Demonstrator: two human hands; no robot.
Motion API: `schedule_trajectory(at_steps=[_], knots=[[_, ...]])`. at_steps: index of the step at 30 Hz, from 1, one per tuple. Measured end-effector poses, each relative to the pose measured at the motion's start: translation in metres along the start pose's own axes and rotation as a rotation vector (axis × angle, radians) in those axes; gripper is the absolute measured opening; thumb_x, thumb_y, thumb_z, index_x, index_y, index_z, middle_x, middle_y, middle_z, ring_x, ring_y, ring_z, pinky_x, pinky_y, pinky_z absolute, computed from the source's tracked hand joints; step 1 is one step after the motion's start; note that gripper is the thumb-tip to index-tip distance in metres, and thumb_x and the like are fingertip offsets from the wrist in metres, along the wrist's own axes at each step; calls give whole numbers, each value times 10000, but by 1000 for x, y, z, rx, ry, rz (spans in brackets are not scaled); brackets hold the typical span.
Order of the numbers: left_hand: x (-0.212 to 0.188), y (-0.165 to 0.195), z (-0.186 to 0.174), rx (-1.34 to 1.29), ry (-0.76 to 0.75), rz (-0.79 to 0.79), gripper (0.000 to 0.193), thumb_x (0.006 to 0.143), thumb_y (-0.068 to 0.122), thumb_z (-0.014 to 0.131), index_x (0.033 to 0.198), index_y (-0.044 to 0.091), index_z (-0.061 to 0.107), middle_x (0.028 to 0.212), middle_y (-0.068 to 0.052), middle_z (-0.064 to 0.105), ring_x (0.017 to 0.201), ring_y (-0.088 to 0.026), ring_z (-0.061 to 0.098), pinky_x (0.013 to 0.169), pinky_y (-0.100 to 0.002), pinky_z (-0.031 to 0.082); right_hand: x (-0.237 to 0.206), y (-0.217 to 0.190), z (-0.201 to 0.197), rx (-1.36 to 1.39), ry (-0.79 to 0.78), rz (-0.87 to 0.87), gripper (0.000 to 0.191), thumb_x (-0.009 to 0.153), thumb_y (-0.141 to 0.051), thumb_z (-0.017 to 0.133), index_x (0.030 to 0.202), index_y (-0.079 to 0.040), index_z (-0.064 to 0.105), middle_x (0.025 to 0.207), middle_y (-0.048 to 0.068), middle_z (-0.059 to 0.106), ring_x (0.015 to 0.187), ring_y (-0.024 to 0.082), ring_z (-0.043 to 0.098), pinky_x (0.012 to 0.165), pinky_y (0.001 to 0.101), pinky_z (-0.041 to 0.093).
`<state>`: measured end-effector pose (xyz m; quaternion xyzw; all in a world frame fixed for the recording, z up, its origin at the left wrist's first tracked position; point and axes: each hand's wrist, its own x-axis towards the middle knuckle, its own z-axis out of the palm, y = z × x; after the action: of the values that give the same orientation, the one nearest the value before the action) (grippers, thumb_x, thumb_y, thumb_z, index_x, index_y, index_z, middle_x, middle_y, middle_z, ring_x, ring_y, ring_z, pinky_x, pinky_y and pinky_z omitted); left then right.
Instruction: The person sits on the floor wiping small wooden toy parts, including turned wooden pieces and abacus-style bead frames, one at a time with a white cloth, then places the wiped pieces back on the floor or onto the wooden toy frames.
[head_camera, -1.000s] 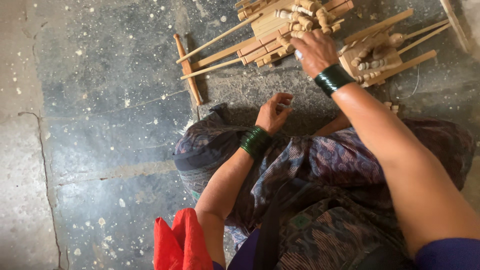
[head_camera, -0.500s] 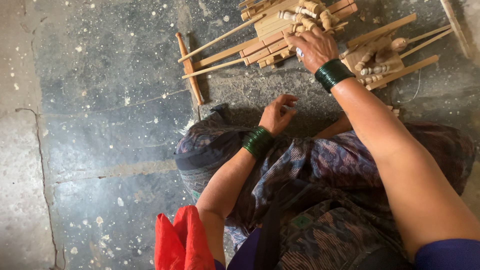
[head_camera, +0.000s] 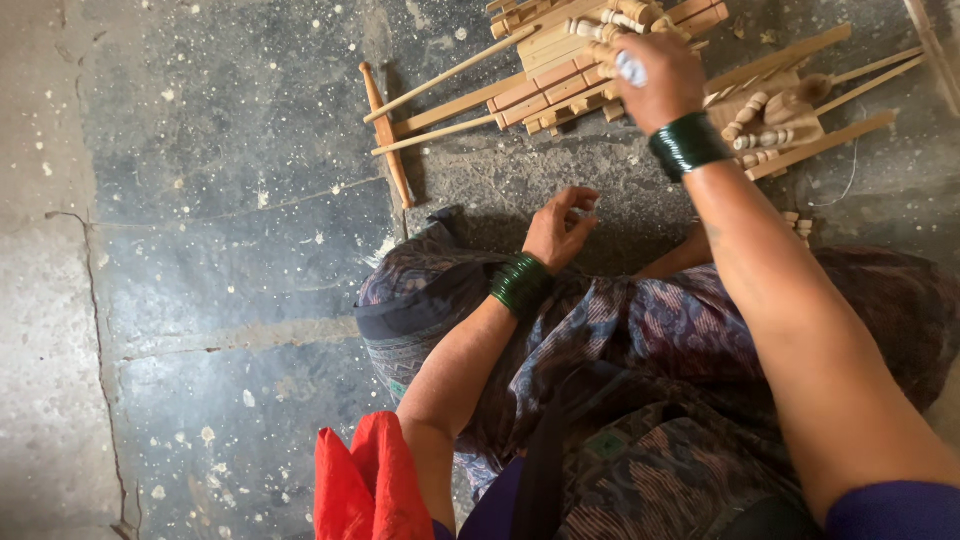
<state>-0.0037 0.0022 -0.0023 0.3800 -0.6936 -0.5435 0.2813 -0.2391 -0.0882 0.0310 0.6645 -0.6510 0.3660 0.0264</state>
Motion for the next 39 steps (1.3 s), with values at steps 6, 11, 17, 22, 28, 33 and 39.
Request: schedule_trajectory(at_steps=[6,11,17,22,28,33,39], knots=[[12,7,-3,50,152,-70,560,909,178,738,1405,67,503,1339,-203,621,956,-269,746,790,-390,679,-18,15,-55,588,-536,290,237,1017,-307,678,1211,-174,705,1042,7,750,843,112,708,702,307,593],[13,4,-7,-113,185,-44,684,867,147,740,1459,63,406,1334,-227,582,1003,-257,730,797,-384,670,-48,9,-64,736,-837,397,315,962,-400,680,1167,-174,759,979,34,763,769,134,625,756,297,553],[14,-17,0,-205,45,-133,360,979,131,672,1318,24,618,1144,-175,768,921,-224,772,804,-337,670,-65,9,-42,814,-807,354,358,949,-460,673,1137,-166,755,1035,27,755,881,97,665,835,286,551],[15,-25,-2,-674,-64,-154,447,1052,194,566,1447,-5,500,1115,-188,716,898,-256,751,806,-367,650,-77,9,-21,1070,-279,576,365,1003,-437,701,1218,-142,700,1088,58,716,868,115,665,736,299,597],[14,-28,-2,-808,-48,-168,509,1060,209,548,1512,4,434,1159,-186,695,995,-285,741,863,-370,648,-94,-38,2,953,66,545,281,1003,-339,715,1211,-153,682,1174,63,731,924,135,724,715,279,652],[18,-46,3,-610,107,5,446,1095,179,547,1494,-11,484,1333,-148,670,1201,-191,662,1039,-307,547,-106,-92,0,457,80,-33,217,1008,-199,749,1194,-113,680,1170,76,652,981,217,685,829,345,618],[19,-51,7,-618,39,-97,391,1112,218,579,1386,-57,632,1134,-116,722,970,-140,672,866,-292,562,-98,-83,-5,114,83,-150,198,951,-168,829,1120,-146,728,1072,27,636,965,219,641,772,362,583]])
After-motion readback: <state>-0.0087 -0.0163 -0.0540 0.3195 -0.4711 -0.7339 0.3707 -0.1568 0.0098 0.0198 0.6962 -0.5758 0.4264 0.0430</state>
